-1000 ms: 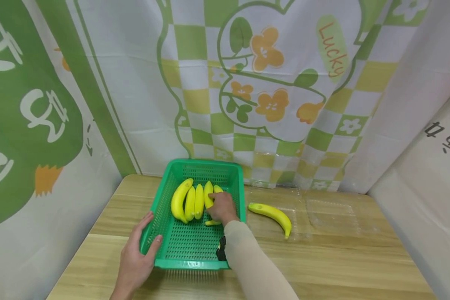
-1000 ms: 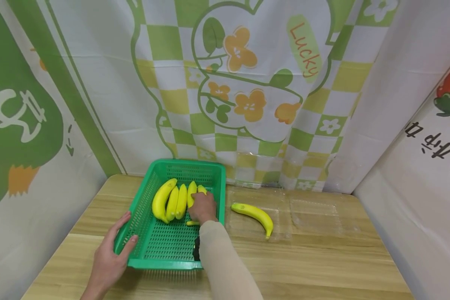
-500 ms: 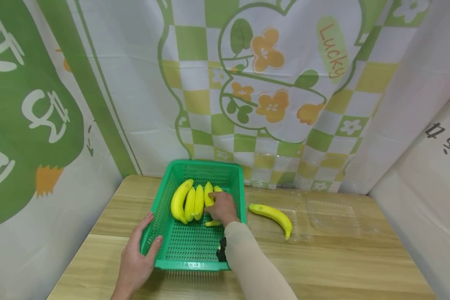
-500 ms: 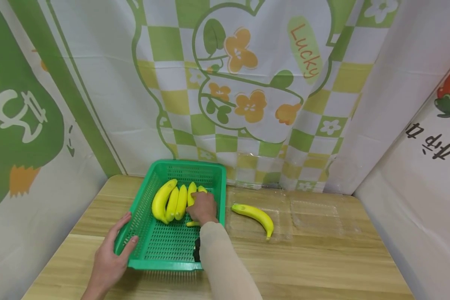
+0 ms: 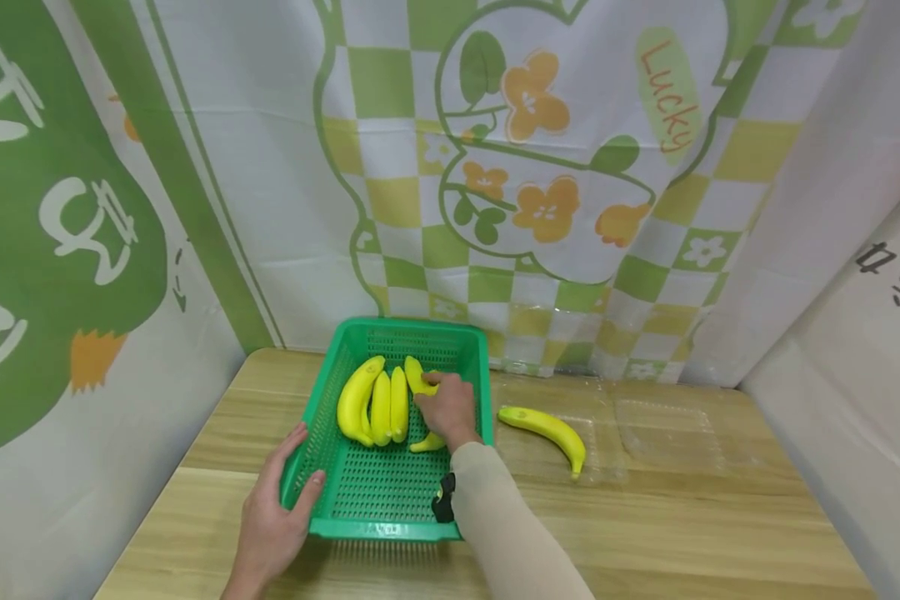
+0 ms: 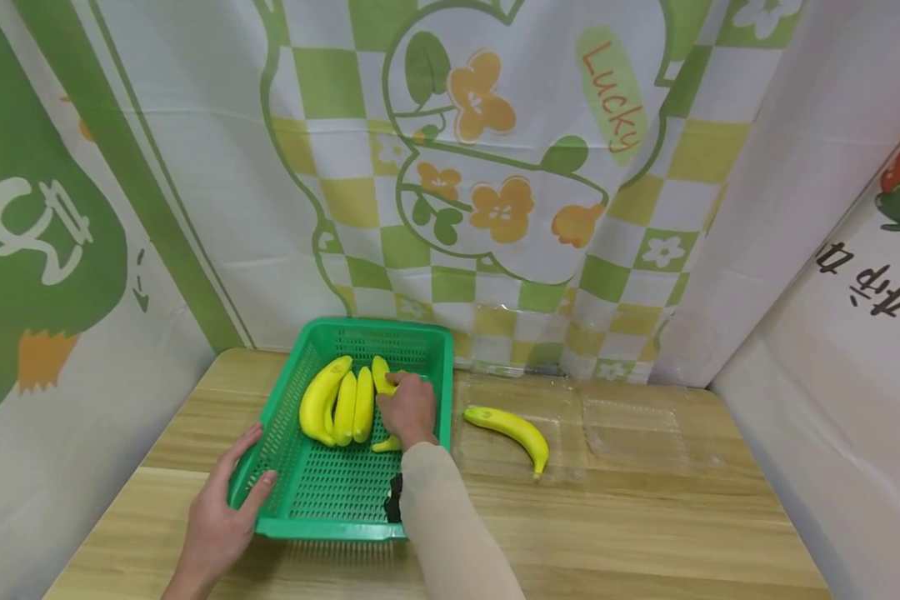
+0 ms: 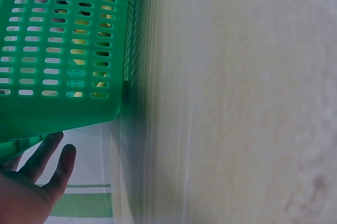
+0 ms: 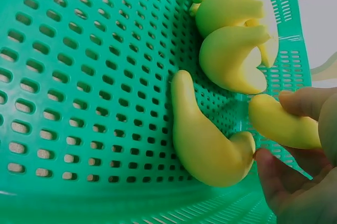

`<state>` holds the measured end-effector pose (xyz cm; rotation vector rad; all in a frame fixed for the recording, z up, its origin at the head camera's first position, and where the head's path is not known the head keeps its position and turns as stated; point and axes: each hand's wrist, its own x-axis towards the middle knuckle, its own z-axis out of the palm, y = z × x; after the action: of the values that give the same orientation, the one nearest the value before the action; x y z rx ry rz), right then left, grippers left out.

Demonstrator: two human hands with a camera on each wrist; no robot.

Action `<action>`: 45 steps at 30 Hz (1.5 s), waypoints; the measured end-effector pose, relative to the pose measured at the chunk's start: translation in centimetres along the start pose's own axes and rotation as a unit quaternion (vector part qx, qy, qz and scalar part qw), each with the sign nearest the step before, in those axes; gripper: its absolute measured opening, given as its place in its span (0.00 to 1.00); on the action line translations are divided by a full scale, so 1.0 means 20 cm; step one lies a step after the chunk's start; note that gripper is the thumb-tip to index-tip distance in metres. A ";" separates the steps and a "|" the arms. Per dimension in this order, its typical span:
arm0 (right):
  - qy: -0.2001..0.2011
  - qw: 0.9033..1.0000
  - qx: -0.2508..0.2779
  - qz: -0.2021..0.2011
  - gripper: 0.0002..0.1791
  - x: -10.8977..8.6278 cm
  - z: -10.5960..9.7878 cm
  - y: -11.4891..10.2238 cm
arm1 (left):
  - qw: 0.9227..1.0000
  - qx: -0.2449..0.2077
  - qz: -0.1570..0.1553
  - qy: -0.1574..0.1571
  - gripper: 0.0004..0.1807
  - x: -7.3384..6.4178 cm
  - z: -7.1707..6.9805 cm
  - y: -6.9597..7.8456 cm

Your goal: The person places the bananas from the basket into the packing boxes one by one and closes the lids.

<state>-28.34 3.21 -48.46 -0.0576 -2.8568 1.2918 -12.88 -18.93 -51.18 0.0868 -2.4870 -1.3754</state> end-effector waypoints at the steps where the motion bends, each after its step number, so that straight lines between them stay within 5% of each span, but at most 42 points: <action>1: 0.003 1.000 0.005 -0.001 0.21 0.00 0.00 0.00 | 1.000 0.000 -0.002 -0.001 0.34 0.00 0.00 0.00; 23: 0.072 0.989 0.128 0.003 0.18 -0.02 -0.03 -0.05 | 1.000 -0.001 -0.012 -0.005 0.34 0.00 0.00 0.01; 45: 0.089 0.984 0.152 -0.005 0.16 -0.02 -0.03 -0.04 | 1.000 -0.006 -0.004 0.004 0.33 -0.01 0.01 0.01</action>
<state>-28.02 3.12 -47.34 -0.1482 -2.4815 1.6142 -12.76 -18.72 -51.12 0.1005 -2.4749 -1.3902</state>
